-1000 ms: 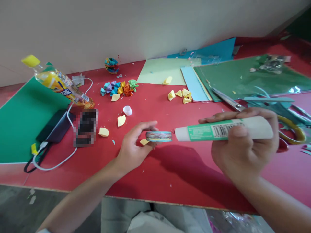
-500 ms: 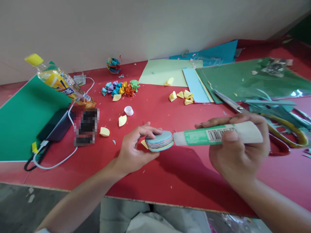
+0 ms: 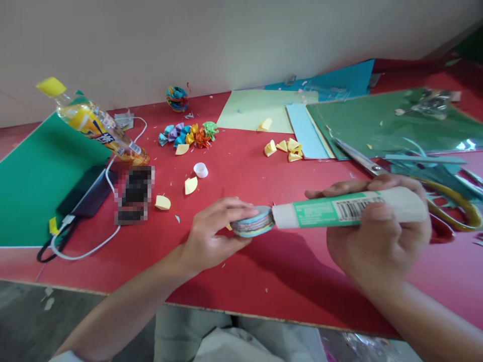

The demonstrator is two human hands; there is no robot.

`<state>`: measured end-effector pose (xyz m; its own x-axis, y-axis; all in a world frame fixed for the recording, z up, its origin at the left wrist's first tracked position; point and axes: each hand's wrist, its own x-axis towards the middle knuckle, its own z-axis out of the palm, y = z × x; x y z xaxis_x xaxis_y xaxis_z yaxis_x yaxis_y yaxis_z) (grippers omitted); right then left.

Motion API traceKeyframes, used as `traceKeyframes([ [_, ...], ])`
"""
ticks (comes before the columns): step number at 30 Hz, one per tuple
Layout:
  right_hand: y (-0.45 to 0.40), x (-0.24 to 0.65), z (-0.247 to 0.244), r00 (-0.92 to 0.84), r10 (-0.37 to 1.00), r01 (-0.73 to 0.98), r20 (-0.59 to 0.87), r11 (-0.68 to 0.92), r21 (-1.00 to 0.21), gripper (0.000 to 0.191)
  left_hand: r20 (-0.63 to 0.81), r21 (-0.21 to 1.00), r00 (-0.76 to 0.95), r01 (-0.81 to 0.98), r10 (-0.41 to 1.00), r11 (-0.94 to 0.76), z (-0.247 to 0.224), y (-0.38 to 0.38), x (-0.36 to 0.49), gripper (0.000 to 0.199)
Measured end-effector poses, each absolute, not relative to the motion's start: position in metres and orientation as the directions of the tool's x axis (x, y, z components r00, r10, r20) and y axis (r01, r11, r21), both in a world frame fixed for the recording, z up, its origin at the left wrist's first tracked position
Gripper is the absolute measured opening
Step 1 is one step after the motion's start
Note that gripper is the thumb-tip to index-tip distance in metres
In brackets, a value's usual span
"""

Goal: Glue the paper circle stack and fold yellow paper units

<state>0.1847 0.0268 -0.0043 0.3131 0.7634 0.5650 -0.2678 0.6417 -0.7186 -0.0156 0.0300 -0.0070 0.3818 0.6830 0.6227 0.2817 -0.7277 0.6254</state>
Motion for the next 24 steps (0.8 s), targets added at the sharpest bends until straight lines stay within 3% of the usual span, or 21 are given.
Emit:
traceKeyframes([
  [5,0.023,0.186,-0.003,0.257,0.754,-0.174,0.605,0.652,-0.738,0.019,0.633,0.538,0.395,0.394,0.665,-0.745,-0.005,0.025,-0.013,0.037],
  [13,0.020,0.192,-0.004,0.226,0.720,-0.055,0.656,0.682,-0.729,0.020,0.615,0.499,0.409,0.461,0.674,-0.734,0.001,0.019,-0.009,0.034],
  [20,0.016,0.194,-0.002,0.231,0.698,0.040,0.678,0.689,-0.723,0.025,0.551,0.609,0.310,0.485,0.775,-0.627,0.005,0.017,-0.007,0.032],
  [24,0.011,0.194,-0.002,0.146,0.711,0.063,0.687,0.687,-0.724,0.034,0.544,0.649,0.243,0.484,0.803,-0.586,0.007,0.021,-0.009,0.029],
])
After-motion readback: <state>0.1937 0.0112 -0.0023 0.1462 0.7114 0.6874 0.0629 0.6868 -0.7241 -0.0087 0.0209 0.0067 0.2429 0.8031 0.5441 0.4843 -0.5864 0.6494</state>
